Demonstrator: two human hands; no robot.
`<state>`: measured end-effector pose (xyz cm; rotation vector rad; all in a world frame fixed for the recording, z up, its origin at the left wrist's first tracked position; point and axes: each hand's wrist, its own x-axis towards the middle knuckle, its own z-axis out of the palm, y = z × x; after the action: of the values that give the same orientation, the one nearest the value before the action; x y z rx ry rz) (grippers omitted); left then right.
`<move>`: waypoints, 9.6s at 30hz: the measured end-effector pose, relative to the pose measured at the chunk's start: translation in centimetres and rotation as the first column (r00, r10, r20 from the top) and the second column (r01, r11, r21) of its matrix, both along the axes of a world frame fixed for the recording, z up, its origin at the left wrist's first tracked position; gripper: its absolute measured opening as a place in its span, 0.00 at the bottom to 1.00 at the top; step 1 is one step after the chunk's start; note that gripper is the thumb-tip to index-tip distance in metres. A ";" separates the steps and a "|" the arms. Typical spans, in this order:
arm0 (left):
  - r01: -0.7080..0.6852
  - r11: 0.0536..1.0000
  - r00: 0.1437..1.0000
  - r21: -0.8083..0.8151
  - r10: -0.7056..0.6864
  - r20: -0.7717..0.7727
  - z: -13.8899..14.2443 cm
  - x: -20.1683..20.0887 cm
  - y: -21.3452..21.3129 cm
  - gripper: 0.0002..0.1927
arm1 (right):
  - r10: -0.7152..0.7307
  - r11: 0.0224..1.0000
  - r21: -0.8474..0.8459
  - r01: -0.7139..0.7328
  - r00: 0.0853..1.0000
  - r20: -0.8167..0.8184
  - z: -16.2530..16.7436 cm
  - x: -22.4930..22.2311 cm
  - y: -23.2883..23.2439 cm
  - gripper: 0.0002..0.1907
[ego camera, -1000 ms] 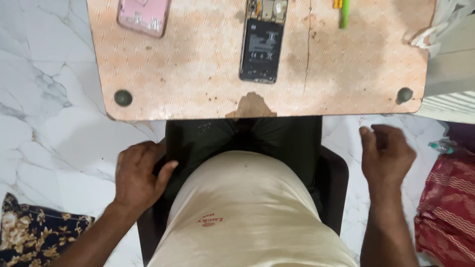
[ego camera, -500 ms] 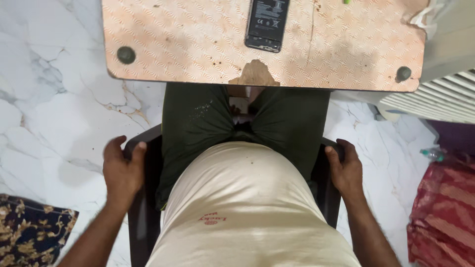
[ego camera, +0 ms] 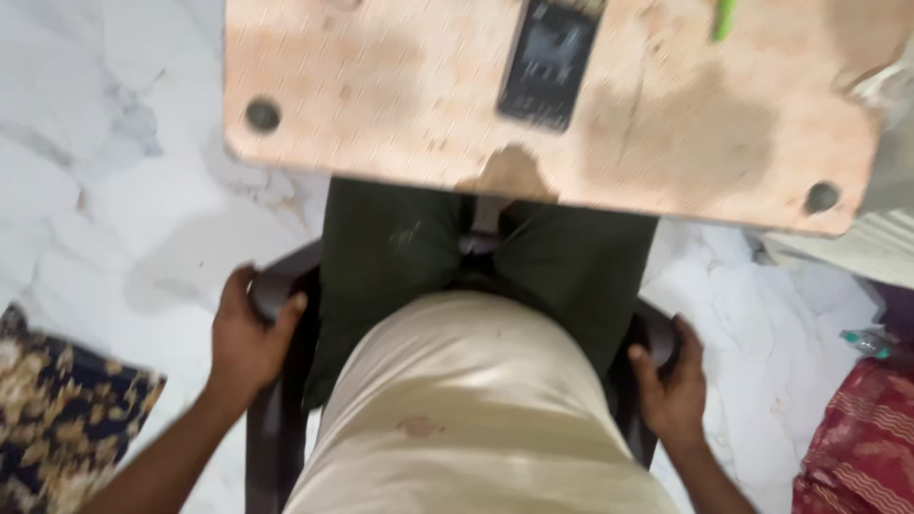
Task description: The person removes the back cover of a smartphone and uses a red screwdriver to unscrew and detach internal components. The back cover is set aside, and the person continues to manipulate the internal parts with the screwdriver.
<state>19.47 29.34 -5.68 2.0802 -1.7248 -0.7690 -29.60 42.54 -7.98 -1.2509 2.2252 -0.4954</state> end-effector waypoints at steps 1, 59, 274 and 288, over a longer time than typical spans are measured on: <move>-0.027 0.999 1.000 0.044 0.027 0.005 0.2 -0.3 -0.5 0.39 | 0.011 1.000 -0.012 -0.011 1.000 -0.020 -0.1 -0.1 -0.4 0.40; 0.665 0.455 0.601 -0.592 -0.797 0.062 6.2 -19.6 -27.4 0.05 | 0.463 0.703 -0.334 -0.628 0.760 -0.457 11.9 5.7 -43.4 0.21; 0.772 0.540 0.553 -0.335 -0.831 -0.067 5.2 -17.4 -32.1 0.33 | 0.794 0.299 -0.756 -0.583 0.592 -0.142 11.0 7.1 -36.6 0.17; 0.790 0.547 0.553 -0.278 -0.831 -0.061 5.2 -17.7 -32.1 0.33 | 0.851 0.379 -0.794 -0.475 0.517 0.096 10.9 7.5 -36.1 0.11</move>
<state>1.80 -2.71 -0.49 0.9013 -2.5255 -0.8993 -22.12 6.46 2.92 -1.9971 0.8401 -1.1878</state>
